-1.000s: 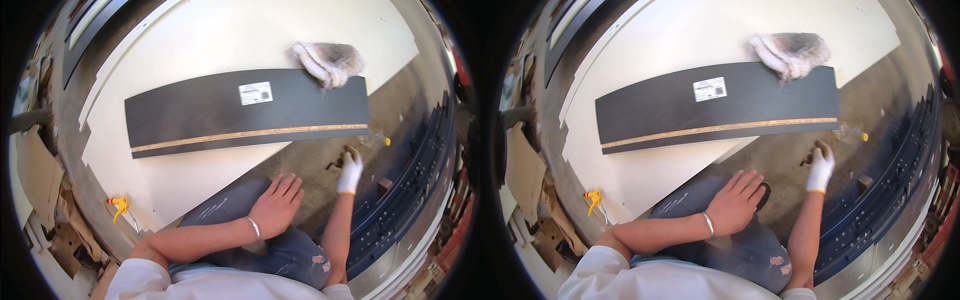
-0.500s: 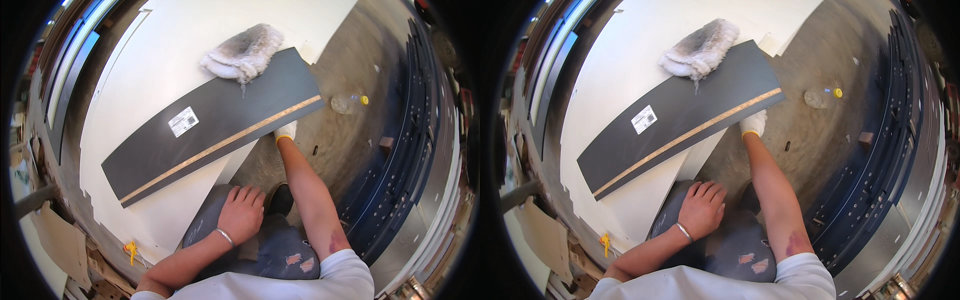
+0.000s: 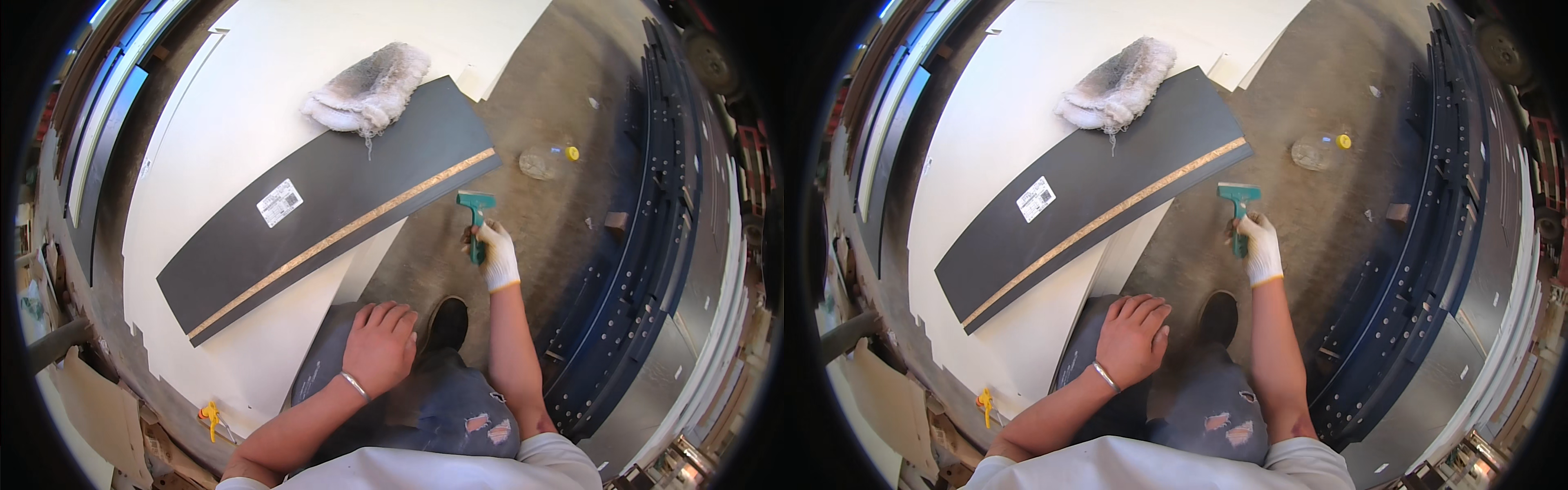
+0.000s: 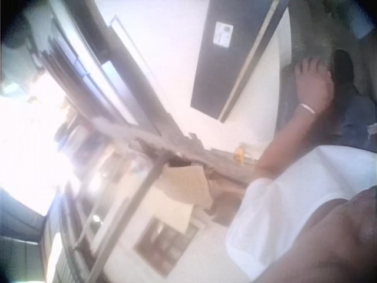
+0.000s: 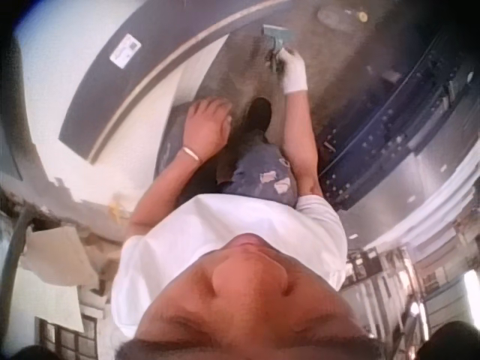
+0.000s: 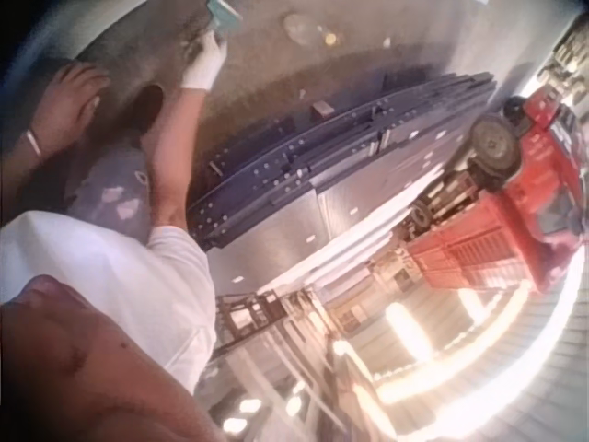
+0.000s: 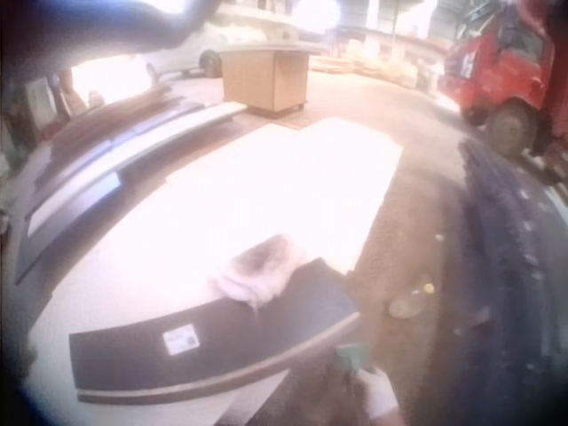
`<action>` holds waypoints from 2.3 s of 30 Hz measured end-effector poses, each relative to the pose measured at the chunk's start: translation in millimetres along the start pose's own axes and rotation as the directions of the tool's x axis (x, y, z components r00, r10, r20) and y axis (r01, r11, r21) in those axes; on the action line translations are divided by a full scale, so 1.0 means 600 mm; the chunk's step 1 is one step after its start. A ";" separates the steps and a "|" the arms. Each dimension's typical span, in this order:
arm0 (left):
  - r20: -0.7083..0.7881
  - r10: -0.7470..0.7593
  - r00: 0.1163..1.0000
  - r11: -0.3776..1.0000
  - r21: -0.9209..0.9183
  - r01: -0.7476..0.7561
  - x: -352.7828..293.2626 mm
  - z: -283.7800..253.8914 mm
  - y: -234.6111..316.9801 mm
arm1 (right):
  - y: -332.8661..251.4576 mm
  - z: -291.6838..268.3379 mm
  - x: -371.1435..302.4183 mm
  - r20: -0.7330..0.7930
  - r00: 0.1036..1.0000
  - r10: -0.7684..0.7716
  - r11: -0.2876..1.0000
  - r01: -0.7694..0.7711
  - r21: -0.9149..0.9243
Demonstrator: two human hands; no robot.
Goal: The person wipes a dark rectangular panel with a white cloth, then uses a handheld scraper to remove residue from the surface. They repeat the wiping and scraping steps, then place the panel on a stack of similar panels.
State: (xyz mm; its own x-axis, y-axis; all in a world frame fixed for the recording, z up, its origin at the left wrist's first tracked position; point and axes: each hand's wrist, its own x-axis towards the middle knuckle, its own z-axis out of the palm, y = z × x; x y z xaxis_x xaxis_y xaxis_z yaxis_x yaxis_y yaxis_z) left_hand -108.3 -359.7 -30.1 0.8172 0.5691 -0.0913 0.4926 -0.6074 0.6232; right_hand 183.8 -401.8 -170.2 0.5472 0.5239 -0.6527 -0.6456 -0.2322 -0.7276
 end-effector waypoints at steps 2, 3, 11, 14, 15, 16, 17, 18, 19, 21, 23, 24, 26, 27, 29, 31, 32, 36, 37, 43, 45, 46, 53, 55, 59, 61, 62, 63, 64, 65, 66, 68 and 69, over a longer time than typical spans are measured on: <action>0.010 0.004 1.000 1.000 -0.014 -0.003 0.002 0.001 0.000 | 0.007 -0.025 -0.046 0.232 0.973 -0.009 0.933 -0.075 0.351; 0.009 0.001 1.000 1.000 -0.024 -0.001 0.002 0.002 0.001 | 0.008 -0.032 -0.068 0.325 0.941 -0.097 0.913 -0.046 0.406; -0.011 0.041 0.999 0.998 -0.049 -0.042 0.020 0.011 -0.002 | -0.065 0.000 -0.176 0.407 0.894 -0.188 0.812 -0.092 0.576; -0.032 0.106 0.994 0.994 0.008 -0.105 0.043 0.022 0.000 | -0.131 0.023 -0.205 0.460 0.826 -0.326 0.918 0.160 0.364; -0.048 0.126 0.991 0.992 0.020 -0.125 0.051 0.028 0.005 | -0.158 0.037 -0.210 0.473 0.812 -0.341 0.938 0.264 0.223; 0.017 0.147 0.989 0.987 0.055 -0.148 0.057 0.034 0.014 | -0.185 0.054 -0.215 0.518 0.760 -0.392 0.916 0.376 0.140; 0.065 0.169 0.983 0.982 0.080 -0.174 0.066 0.043 0.023 | -0.209 0.077 -0.217 0.484 0.778 -0.401 0.807 0.550 -0.215; 0.128 0.184 0.975 0.974 0.112 -0.198 0.074 0.051 0.033 | -0.232 0.101 -0.221 0.465 0.764 -0.447 0.582 0.643 -0.498; 0.164 0.214 0.963 0.967 0.103 -0.233 0.080 0.061 0.047 | -0.258 0.132 -0.212 0.717 0.533 -0.450 0.172 0.839 -0.516; 0.260 0.260 0.930 0.952 0.093 -0.292 0.087 0.080 0.072 | -0.300 0.192 -0.204 0.906 0.371 -0.205 -0.341 0.840 -0.421; 0.049 0.323 0.945 0.937 0.124 -0.326 0.089 0.095 0.089 | -0.326 0.246 -0.198 0.967 0.254 -0.004 -0.635 0.747 -0.199; -0.010 0.353 0.935 0.925 0.156 -0.348 0.092 0.101 0.094 | -0.334 0.267 -0.198 0.968 0.248 0.040 -0.626 0.761 -0.169; -0.215 0.302 0.929 0.948 0.170 -0.269 0.109 0.108 0.102 | -0.335 0.302 -0.204 0.951 0.280 0.134 -0.642 0.755 -0.132; -0.289 0.278 0.916 0.956 0.180 -0.233 0.120 0.111 0.105 | -0.327 0.315 -0.208 0.954 0.242 0.175 -0.634 0.770 -0.079; -0.311 0.181 0.933 0.983 0.034 -0.180 0.153 0.113 0.108 | -0.305 0.336 -0.217 0.940 0.233 0.248 -0.635 0.772 -0.024; -0.294 0.072 0.953 0.987 -0.116 -0.111 0.189 0.112 0.107 | -0.279 0.353 -0.224 0.935 0.188 0.300 -0.624 0.781 0.044; -0.263 0.014 0.965 0.979 -0.192 -0.066 0.207 0.110 0.104 | -0.266 0.361 -0.226 0.927 0.172 0.335 -0.627 0.774 0.083; -0.214 -0.166 0.963 0.946 -0.309 0.094 0.230 0.094 0.071 | -0.238 0.386 -0.229 0.942 0.153 0.300 -0.612 0.788 0.067; -0.221 -0.180 0.959 0.946 -0.307 0.106 0.230 0.088 0.067 | -0.235 0.390 -0.231 0.947 0.129 0.294 -0.625 0.776 0.088; -0.226 -0.267 0.937 0.877 -0.460 0.139 0.219 0.064 0.067 | -0.213 0.419 -0.251 0.924 0.139 0.356 -0.645 0.752 0.135; -0.130 -0.284 0.950 0.747 -0.652 0.134 0.220 0.064 0.064 | -0.193 0.437 -0.264 0.922 0.140 0.362 -0.628 0.767 0.130; -0.199 -0.306 0.931 0.729 -0.678 0.095 0.219 0.066 0.061 | -0.180 0.449 -0.271 0.924 0.142 0.355 -0.625 0.771 0.122; -0.381 -0.170 0.909 0.973 -0.213 0.093 0.229 0.094 0.054 | -0.081 0.552 -0.338 0.915 0.092 0.392 -0.640 0.742 0.200; -0.432 -0.098 0.896 0.987 0.074 0.144 0.236 0.101 0.053 | -0.056 0.581 -0.357 0.905 0.071 0.419 -0.642 0.728 0.240; -0.497 -0.032 0.867 0.918 0.327 0.222 0.249 0.110 0.052 | -0.002 0.629 -0.392 0.897 0.024 0.442 -0.632 0.717 0.293; -0.531 -0.019 0.847 0.908 0.345 0.237 0.255 0.114 0.053 | 0.031 0.650 -0.411 0.894 0.028 0.447 -0.636 0.713 0.295; -0.546 -0.011 0.837 0.914 0.334 0.231 0.257 0.117 0.053 | 0.047 0.659 -0.421 0.900 0.027 0.436 -0.645 0.706 0.292; -0.519 -0.012 0.854 0.915 0.339 0.219 0.261 0.120 0.054 | 0.065 0.669 -0.432 0.894 0.054 0.445 -0.650 0.706 0.281; -0.492 -0.012 0.871 0.915 0.345 0.207 0.264 0.123 0.053 | 0.082 0.679 -0.441 0.891 0.036 0.453 -0.635 0.715 0.294; -0.462 -0.011 0.887 0.916 0.351 0.194 0.267 0.126 0.054 | 0.096 0.688 -0.449 0.893 0.030 0.450 -0.634 0.714 0.296; -0.473 -0.016 0.881 0.939 0.295 0.175 0.270 0.130 0.052 | 0.106 0.697 -0.455 0.895 0.023 0.445 -0.634 0.714 0.297; -0.492 -0.020 0.870 0.974 0.186 0.127 0.273 0.137 0.050 | 0.111 0.709 -0.459 0.893 0.033 0.448 -0.629 0.721 0.289; -0.487 -0.021 0.873 0.977 0.176 0.121 0.272 0.141 0.051 | 0.106 0.711 -0.457 0.898 0.024 0.440 -0.618 0.733 0.284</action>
State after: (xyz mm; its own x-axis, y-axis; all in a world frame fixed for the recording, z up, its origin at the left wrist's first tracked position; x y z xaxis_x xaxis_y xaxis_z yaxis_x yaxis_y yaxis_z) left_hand 65.3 -332.2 -91.4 0.5575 0.7797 0.2852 0.6331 -0.6215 0.4615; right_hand -234.7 -210.8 52.8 -0.7493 0.6460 -0.1460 0.6492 0.7600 0.0309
